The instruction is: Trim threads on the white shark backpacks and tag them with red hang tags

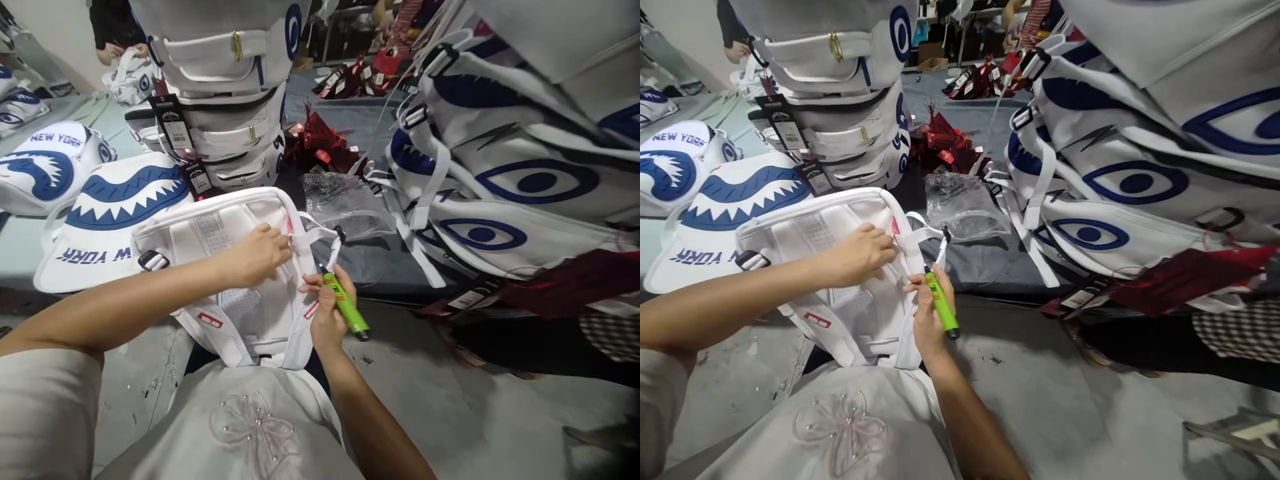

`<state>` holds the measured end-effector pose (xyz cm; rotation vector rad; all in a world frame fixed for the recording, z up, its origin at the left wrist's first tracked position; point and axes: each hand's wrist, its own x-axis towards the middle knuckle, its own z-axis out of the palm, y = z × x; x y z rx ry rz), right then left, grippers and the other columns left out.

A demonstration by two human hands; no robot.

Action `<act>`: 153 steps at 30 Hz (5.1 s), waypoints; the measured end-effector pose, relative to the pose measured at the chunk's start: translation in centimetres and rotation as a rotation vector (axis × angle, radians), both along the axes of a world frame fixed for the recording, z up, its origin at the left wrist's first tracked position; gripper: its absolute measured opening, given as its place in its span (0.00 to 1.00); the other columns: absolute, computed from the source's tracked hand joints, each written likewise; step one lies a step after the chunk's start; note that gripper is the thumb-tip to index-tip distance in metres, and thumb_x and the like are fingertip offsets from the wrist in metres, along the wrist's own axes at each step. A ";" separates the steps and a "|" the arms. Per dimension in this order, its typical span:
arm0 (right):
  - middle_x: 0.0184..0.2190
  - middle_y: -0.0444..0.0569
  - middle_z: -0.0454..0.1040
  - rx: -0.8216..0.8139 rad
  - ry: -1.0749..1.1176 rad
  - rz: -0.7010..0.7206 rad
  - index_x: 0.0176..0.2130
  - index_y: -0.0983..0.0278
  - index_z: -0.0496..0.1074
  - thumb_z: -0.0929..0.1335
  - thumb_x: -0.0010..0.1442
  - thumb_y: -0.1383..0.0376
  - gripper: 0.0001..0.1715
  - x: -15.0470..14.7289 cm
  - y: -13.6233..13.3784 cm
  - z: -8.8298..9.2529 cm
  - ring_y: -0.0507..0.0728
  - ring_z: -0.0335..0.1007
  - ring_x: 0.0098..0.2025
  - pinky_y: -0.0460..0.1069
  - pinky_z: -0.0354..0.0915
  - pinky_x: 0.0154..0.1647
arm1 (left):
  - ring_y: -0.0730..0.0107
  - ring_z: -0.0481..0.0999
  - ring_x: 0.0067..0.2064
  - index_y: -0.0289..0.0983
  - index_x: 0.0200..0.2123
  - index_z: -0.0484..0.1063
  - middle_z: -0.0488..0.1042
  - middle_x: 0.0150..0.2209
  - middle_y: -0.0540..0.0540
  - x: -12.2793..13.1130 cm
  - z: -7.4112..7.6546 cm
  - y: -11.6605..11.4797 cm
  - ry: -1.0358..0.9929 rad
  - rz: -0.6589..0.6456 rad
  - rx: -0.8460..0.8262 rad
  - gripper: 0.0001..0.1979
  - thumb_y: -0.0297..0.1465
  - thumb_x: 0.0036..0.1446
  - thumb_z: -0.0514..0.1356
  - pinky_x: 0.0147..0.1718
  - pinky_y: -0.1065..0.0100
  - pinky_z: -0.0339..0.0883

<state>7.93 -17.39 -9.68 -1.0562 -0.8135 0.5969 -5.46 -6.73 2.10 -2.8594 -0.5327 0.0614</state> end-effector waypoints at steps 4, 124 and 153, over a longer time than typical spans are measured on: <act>0.45 0.51 0.78 0.064 -0.153 -0.073 0.54 0.61 0.67 0.67 0.65 0.59 0.19 -1.1 2.5 -1.3 0.55 0.77 0.44 0.56 0.72 0.50 | 0.61 0.71 0.41 0.37 0.35 0.74 0.76 0.38 0.46 -1.6 0.1 1.7 0.005 -0.011 -0.075 0.10 0.35 0.54 0.69 0.42 0.60 0.53; 0.18 0.39 0.66 -0.328 -0.285 0.023 0.28 0.62 0.67 0.68 0.62 0.53 0.17 -0.4 7.0 -1.0 0.49 0.62 0.19 0.46 0.60 0.20 | 0.68 0.72 0.55 0.46 0.36 0.72 0.71 0.36 0.53 -3.0 -9.0 2.8 -0.373 0.312 -0.374 0.15 0.40 0.68 0.47 0.66 0.49 0.57; 0.32 0.45 0.80 0.630 -1.010 0.216 0.49 0.55 0.74 0.67 0.66 0.62 0.11 -0.4 6.2 4.8 0.54 0.77 0.33 0.50 0.69 0.35 | 0.63 0.76 0.34 0.38 0.35 0.74 0.78 0.32 0.46 -8.0 2.5 -3.5 -0.329 0.514 -0.214 0.09 0.37 0.61 0.61 0.32 0.63 0.68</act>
